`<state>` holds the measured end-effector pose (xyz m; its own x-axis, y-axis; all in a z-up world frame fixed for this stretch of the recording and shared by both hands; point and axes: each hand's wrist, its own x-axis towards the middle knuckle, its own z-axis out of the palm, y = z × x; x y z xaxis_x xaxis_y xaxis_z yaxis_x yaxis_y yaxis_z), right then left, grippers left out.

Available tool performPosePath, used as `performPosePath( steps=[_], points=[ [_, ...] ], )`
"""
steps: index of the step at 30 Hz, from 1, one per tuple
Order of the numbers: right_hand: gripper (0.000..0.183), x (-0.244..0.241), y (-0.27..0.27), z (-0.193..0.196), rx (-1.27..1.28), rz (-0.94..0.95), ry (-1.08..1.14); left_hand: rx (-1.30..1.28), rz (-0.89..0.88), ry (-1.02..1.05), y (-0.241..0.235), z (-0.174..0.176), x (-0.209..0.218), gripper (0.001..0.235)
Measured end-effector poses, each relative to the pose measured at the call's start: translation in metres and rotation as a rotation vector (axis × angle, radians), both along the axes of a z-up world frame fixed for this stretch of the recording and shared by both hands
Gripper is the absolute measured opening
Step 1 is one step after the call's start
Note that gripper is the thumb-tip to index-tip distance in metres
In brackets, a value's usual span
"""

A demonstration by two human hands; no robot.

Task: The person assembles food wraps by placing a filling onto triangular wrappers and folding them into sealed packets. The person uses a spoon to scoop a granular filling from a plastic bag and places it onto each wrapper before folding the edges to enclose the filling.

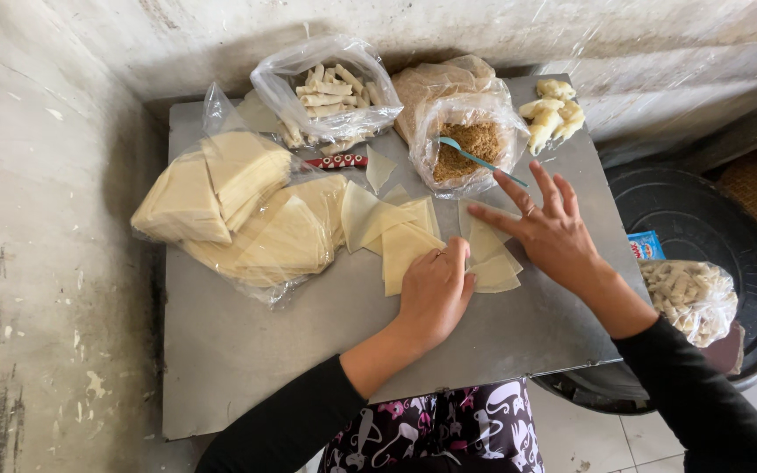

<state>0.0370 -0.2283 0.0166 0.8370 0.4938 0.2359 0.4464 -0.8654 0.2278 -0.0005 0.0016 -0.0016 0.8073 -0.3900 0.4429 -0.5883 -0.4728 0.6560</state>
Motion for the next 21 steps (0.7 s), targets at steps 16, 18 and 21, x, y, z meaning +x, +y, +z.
performPosePath(
  steps=[16, 18, 21],
  points=[
    [0.088, 0.001, 0.007, -0.009, 0.302, -0.147, 0.182, 0.122, 0.019, -0.110, -0.002, -0.001, 0.001, 0.057],
    [0.089, 0.002, 0.008, -0.011, 0.296, -0.145, 0.169, 0.227, -0.001, -0.064, -0.004, -0.001, 0.004, 0.054],
    [0.087, 0.005, 0.005, -0.015, 0.316, -0.151, 0.175, 0.295, -0.016, -0.048, -0.007, -0.004, 0.006, 0.052]
  ],
)
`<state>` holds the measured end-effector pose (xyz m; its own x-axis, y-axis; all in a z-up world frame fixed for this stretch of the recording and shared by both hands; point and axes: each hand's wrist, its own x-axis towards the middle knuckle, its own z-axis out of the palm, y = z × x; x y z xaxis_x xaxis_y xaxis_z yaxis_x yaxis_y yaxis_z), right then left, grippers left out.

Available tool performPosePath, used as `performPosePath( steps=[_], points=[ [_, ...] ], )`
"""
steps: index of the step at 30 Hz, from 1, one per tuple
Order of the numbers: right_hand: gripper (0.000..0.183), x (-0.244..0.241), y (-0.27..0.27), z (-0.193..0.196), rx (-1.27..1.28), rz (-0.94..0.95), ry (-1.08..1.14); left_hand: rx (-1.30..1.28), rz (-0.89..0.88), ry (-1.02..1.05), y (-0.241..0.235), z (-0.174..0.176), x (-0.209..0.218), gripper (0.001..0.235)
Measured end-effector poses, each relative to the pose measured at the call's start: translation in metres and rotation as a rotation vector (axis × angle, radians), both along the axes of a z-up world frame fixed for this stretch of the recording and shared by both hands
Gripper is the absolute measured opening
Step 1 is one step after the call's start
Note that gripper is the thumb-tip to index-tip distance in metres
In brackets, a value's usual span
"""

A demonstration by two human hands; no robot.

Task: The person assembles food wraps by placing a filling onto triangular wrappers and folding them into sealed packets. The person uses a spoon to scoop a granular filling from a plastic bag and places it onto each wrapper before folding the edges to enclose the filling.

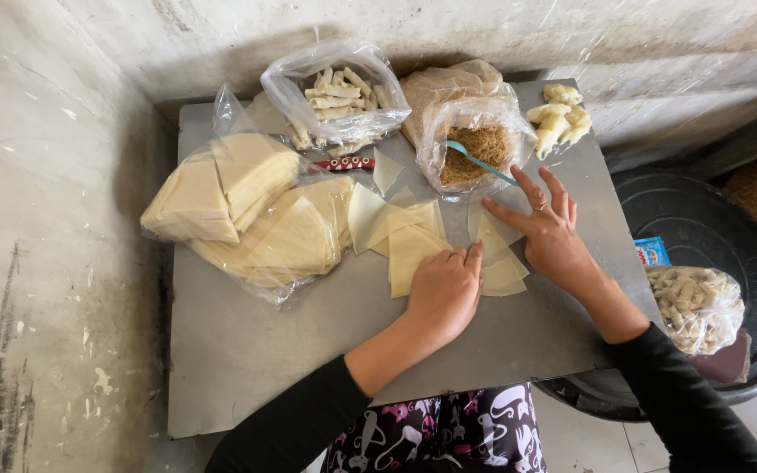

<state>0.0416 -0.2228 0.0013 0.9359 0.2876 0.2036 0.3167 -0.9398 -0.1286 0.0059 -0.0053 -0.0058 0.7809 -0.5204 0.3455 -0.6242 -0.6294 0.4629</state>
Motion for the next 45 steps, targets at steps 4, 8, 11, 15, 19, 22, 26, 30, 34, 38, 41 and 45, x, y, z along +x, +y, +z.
performPosePath(
  steps=[4, 8, 11, 15, 19, 22, 26, 30, 34, 38, 41, 45],
  points=[
    [0.087, 0.006, -0.003, -0.003, 0.191, 0.041, -0.033, 0.096, -0.004, -0.039, 0.000, -0.004, 0.001, 0.057],
    [0.077, 0.002, -0.002, 0.002, 0.323, 0.048, -0.123, 0.090, -0.004, -0.018, -0.001, -0.004, 0.001, 0.059],
    [0.072, -0.015, 0.002, 0.006, 0.238, 0.023, -0.187, 0.094, -0.009, -0.010, -0.001, -0.003, 0.001, 0.061],
    [0.067, -0.028, 0.008, 0.007, 0.129, 0.018, -0.132, 0.060, -0.008, -0.008, -0.001, -0.004, 0.000, 0.055],
    [0.065, -0.034, 0.012, 0.004, 0.017, 0.029, -0.154, 0.047, -0.012, 0.004, 0.000, -0.003, 0.000, 0.052],
    [0.065, -0.041, 0.013, 0.000, -0.085, 0.061, -0.226, 0.033, -0.001, -0.040, 0.001, -0.003, -0.001, 0.050],
    [0.067, -0.044, 0.002, 0.003, -0.219, 0.135, -0.279, 0.053, -0.011, -0.026, 0.001, -0.003, 0.000, 0.052],
    [0.060, -0.043, -0.009, 0.011, -0.185, 0.174, -0.285, 0.054, -0.006, -0.028, 0.000, -0.004, 0.000, 0.052],
    [0.045, -0.022, -0.014, 0.024, -0.106, 0.057, -0.282, 0.042, -0.017, -0.041, 0.001, -0.006, -0.001, 0.052],
    [0.025, 0.016, -0.006, 0.032, 0.181, -0.019, -0.278, 0.040, -0.004, -0.072, 0.001, -0.006, -0.003, 0.053],
    [0.023, 0.031, 0.003, 0.033, 0.370, -0.031, -0.194, -0.008, -0.007, -0.056, 0.002, -0.003, -0.006, 0.052],
    [0.016, 0.033, 0.007, 0.031, 0.489, 0.017, -0.278, -0.097, -0.008, -0.030, 0.003, 0.001, -0.006, 0.047]
  ],
)
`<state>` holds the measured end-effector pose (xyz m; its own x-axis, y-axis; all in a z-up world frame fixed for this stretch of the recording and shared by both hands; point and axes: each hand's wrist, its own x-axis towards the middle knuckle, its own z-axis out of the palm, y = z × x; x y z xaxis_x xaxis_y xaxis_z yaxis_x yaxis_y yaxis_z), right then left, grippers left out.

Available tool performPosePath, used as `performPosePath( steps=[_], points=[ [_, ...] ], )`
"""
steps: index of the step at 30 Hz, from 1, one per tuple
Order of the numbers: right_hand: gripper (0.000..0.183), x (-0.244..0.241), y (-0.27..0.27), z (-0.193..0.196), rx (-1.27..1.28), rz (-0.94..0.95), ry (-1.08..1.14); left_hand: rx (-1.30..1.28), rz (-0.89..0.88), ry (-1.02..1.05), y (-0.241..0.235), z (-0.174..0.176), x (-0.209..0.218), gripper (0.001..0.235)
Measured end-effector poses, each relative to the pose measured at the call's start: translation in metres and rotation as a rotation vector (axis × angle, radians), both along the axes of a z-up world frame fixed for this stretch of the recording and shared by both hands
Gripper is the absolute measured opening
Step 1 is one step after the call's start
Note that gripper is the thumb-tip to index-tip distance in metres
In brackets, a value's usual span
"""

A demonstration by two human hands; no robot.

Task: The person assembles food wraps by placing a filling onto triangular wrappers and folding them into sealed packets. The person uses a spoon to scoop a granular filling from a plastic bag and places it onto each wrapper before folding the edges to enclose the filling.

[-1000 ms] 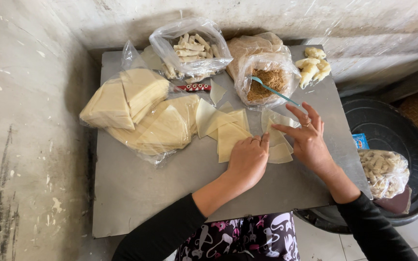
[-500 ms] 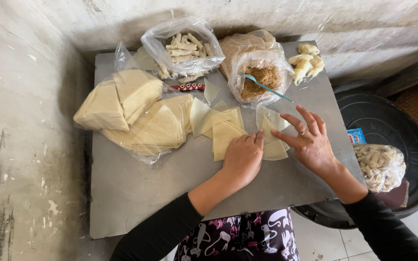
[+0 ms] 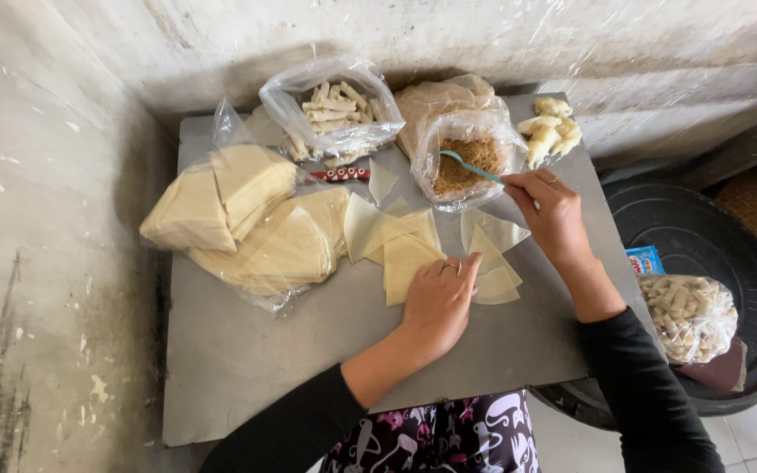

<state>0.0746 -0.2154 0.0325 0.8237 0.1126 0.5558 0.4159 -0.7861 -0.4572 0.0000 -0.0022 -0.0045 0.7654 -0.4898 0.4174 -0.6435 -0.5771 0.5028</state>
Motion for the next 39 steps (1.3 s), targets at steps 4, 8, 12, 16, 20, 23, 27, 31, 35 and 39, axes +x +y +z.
performPosePath(
  steps=[4, 8, 12, 16, 20, 23, 27, 31, 35, 39],
  points=[
    [0.017, -0.003, -0.004, -0.008, 0.095, -0.013, 0.064, -0.015, -0.004, 0.030, 0.001, 0.000, -0.002, 0.044],
    [0.015, 0.000, -0.007, -0.016, 0.219, -0.027, 0.132, -0.060, -0.003, 0.031, 0.001, 0.004, -0.003, 0.046],
    [0.015, 0.008, -0.015, -0.030, 0.489, -0.035, 0.277, -0.078, 0.010, 0.038, 0.001, 0.006, -0.004, 0.050],
    [0.016, 0.015, -0.023, -0.040, 0.646, -0.002, 0.396, -0.082, 0.012, 0.067, 0.001, 0.006, -0.005, 0.052],
    [0.016, 0.013, -0.025, -0.044, 0.644, -0.001, 0.373, -0.126, 0.002, 0.076, 0.002, 0.007, -0.005, 0.054],
    [0.017, 0.011, -0.026, -0.043, 0.665, -0.010, 0.349, -0.138, 0.004, 0.066, 0.003, 0.007, -0.006, 0.056],
    [0.020, 0.011, -0.030, -0.038, 0.785, -0.005, 0.421, -0.153, 0.004, 0.073, 0.003, 0.007, -0.006, 0.057],
    [0.021, 0.005, -0.036, -0.033, 0.873, -0.003, 0.481, -0.154, 0.004, 0.082, 0.002, 0.007, -0.005, 0.055],
    [0.021, -0.018, -0.045, -0.030, 0.895, -0.040, 0.485, -0.140, 0.012, 0.043, 0.001, 0.006, -0.006, 0.050],
    [0.022, -0.066, -0.060, -0.029, 0.936, -0.103, 0.528, -0.156, 0.014, 0.014, 0.001, 0.002, -0.007, 0.047]
  ],
)
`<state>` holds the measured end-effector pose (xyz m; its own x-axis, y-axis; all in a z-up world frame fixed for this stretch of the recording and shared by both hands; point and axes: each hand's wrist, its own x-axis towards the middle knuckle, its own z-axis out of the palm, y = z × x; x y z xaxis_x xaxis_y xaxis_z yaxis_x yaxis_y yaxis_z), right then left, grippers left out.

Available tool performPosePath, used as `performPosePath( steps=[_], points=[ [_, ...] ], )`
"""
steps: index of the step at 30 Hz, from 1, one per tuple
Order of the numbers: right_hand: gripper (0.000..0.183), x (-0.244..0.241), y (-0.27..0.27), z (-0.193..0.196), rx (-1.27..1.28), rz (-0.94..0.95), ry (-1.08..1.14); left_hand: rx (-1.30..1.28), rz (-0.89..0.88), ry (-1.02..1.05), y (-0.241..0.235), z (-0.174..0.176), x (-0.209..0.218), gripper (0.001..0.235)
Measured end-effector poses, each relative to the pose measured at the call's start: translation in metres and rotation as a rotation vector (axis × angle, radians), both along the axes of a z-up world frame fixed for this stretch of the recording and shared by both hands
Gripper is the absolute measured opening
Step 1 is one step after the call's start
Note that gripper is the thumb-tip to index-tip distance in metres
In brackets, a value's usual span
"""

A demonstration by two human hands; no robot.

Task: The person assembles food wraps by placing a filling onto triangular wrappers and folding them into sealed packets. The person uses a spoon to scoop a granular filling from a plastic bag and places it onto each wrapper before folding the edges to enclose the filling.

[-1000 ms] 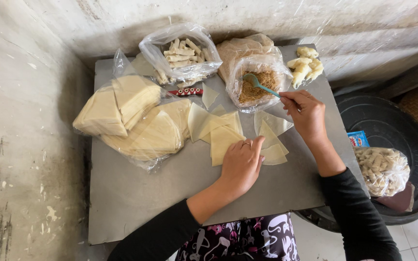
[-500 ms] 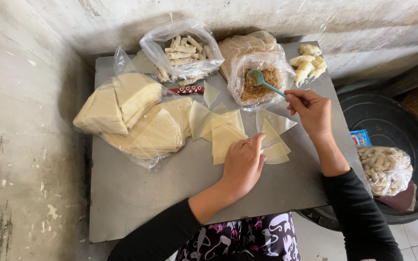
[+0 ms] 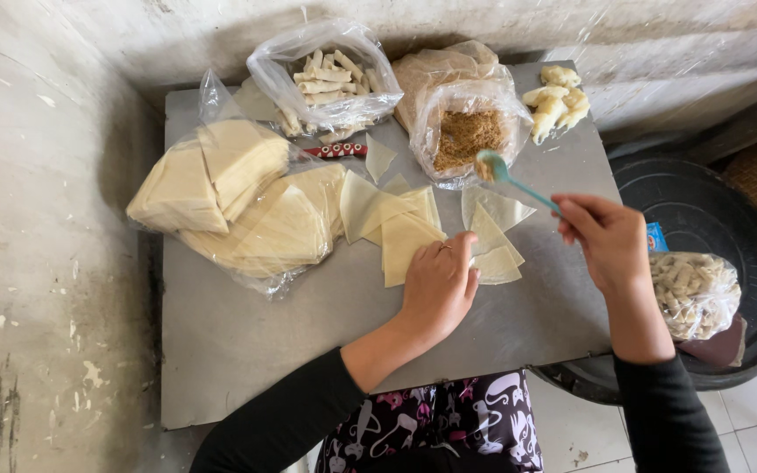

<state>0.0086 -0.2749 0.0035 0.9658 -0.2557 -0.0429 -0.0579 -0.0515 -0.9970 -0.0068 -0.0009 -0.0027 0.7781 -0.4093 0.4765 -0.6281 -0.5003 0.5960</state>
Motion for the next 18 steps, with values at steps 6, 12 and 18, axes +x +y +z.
performPosePath(
  steps=[6, 12, 18],
  points=[
    [0.023, -0.068, -0.010, -0.005, -0.035, -0.008, 0.094, -0.008, 0.007, 0.005, -0.001, -0.001, 0.000, 0.047],
    [0.021, -0.095, -0.004, -0.008, -0.266, 0.034, 0.071, 0.003, 0.007, 0.044, -0.003, 0.000, -0.001, 0.046],
    [0.020, -0.101, 0.016, 0.006, -0.575, -0.028, -0.084, 0.003, 0.005, 0.068, -0.003, 0.001, -0.002, 0.050]
  ],
)
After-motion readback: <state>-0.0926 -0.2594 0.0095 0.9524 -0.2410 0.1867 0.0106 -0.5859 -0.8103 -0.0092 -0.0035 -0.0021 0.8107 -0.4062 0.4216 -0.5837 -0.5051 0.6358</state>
